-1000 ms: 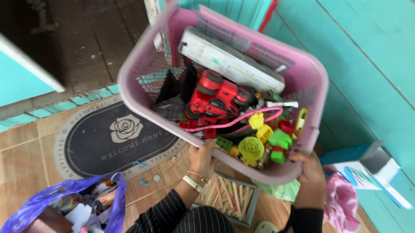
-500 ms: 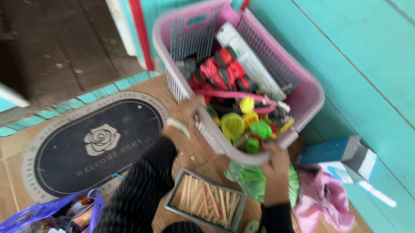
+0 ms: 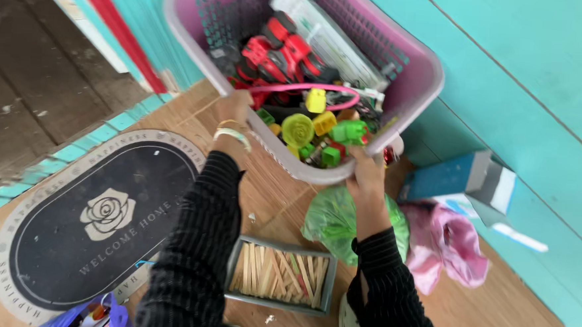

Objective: The person organizes various small items, including toys and packaged goods, by placing them into different colored plastic bags and a pink laundry basket. They also handle a cardboard box and a small blue box.

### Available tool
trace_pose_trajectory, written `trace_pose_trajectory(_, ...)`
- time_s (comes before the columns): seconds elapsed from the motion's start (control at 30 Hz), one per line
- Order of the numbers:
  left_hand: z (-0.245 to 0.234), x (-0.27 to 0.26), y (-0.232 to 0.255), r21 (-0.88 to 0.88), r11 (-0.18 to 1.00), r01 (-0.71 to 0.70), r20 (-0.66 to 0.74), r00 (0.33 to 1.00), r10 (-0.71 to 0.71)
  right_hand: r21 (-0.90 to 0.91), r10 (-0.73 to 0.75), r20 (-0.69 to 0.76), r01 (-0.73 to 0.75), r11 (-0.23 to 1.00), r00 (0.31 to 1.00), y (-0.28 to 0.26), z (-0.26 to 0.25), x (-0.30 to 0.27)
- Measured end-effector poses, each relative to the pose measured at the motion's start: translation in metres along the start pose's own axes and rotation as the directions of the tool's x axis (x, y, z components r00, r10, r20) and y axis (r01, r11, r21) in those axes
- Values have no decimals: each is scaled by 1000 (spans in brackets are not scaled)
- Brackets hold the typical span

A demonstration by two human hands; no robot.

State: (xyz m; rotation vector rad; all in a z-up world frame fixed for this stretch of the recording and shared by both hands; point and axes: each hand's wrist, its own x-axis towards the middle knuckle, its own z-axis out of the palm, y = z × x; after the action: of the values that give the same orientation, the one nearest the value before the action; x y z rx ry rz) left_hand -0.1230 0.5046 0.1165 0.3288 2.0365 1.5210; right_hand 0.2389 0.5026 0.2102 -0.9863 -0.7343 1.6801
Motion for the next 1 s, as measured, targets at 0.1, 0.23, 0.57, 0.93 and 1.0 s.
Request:
trace_pose_trajectory(0.1,-19,-47,43,-103,983,150,63,988,-144,-18,67,78,-66,998,995,-20,8,-16)
trace_pose_trajectory(0.23,-50,-107,8,-344,932,116,280,960,-16,-119,126,151,-109,987,980,-45,8,-38)
trace_pose_trajectory(0.57,-49,-199,-134,432,818,-379,692,721,-31,-820,68,134,72,567,989,-39,-179,-29)
trace_pose_trajectory(0.93,-19,-253,-80,541,748,-383,764,596,-247,-967,15,151,151,-206,988,40,-144,-115)
trace_pose_trajectory(1.0,-23,-254,-82,537,740,-405,765,604,-225,-945,-65,256,235,-226,965,48,-148,-117)
